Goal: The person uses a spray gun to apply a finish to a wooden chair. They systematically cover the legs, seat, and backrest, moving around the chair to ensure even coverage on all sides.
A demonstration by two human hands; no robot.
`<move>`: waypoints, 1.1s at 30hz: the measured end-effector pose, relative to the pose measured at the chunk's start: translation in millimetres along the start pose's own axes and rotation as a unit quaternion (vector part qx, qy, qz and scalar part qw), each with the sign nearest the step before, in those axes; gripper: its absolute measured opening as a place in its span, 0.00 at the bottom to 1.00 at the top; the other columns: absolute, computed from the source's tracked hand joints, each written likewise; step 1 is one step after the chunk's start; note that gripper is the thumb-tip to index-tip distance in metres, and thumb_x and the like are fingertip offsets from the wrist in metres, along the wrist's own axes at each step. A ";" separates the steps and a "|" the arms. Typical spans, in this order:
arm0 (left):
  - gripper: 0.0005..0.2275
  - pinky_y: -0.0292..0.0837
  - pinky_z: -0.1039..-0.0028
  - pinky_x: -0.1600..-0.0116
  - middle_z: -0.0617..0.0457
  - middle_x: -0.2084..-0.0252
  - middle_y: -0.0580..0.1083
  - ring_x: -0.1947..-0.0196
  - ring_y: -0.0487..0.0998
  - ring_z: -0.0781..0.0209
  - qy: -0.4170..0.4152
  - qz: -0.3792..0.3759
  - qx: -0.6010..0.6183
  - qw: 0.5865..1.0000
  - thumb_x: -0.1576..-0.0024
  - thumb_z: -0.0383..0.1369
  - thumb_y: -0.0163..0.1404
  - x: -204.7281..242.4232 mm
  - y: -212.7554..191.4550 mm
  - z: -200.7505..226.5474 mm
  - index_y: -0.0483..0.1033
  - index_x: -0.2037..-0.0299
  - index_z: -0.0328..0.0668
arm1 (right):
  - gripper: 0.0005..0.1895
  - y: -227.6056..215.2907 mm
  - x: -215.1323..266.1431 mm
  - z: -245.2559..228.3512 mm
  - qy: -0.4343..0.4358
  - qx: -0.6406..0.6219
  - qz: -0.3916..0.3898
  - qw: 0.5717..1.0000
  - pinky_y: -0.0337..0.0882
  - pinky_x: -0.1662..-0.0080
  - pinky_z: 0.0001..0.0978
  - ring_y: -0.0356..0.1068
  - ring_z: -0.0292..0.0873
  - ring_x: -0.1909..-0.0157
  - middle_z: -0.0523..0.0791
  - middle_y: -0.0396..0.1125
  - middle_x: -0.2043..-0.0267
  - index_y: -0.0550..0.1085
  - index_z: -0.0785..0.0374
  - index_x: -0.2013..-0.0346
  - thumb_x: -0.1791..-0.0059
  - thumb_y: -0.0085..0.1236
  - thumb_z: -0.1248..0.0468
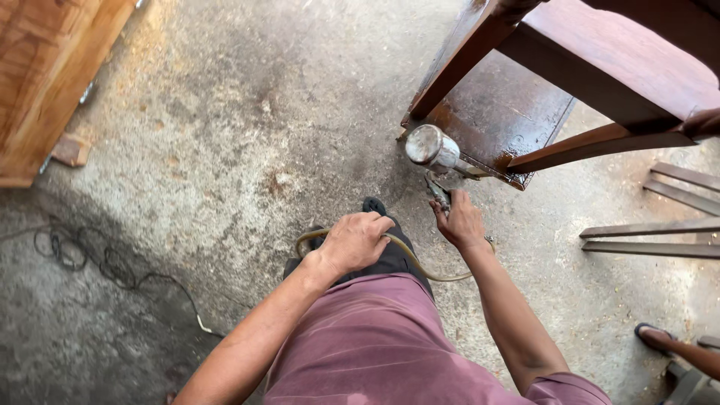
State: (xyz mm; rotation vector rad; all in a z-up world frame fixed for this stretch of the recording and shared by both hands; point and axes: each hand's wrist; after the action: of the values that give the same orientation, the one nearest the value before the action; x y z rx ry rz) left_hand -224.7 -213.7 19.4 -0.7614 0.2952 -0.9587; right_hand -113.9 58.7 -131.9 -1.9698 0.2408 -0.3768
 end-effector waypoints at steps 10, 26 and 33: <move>0.05 0.76 0.62 0.59 0.48 0.65 0.78 0.65 0.81 0.50 0.183 0.090 0.014 0.979 0.45 0.30 0.59 -3.7 -161.7 -43.9 0.81 0.61 0.40 | 0.15 -191.4 39.6 -164.7 -0.030 -0.038 0.346 0.937 0.69 0.62 0.41 0.70 0.50 0.67 0.51 0.68 0.67 0.68 0.67 0.51 0.37 0.55 0.56; 0.05 0.81 0.77 0.67 0.51 0.66 0.80 0.71 0.83 0.65 0.388 0.190 0.178 0.884 0.44 0.26 0.58 -35.4 -269.5 0.4 0.81 0.60 0.37 | 0.25 -433.0 73.2 -287.1 -0.070 0.099 0.523 0.843 0.69 0.65 0.30 0.70 0.37 0.67 0.45 0.67 0.68 0.64 0.65 0.59 0.31 0.43 0.47; 0.04 0.71 0.73 0.75 0.51 0.74 0.78 0.80 0.78 0.65 0.355 0.160 0.193 0.901 0.42 0.30 0.60 -51.0 -265.2 18.8 0.82 0.66 0.37 | 0.27 -458.9 69.1 -296.3 -0.081 0.100 0.529 0.839 0.70 0.68 0.27 0.70 0.34 0.69 0.45 0.67 0.69 0.63 0.65 0.58 0.30 0.41 0.44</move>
State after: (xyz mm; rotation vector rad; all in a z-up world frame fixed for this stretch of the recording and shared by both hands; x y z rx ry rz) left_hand -409.2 -254.6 213.3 0.0343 0.8125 -0.9102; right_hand -159.4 -25.4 410.3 -1.3775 1.0641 0.4733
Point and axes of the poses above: each hand's wrist, its own x-axis away from the middle knuckle, its own y-axis out of the palm, z = x × y
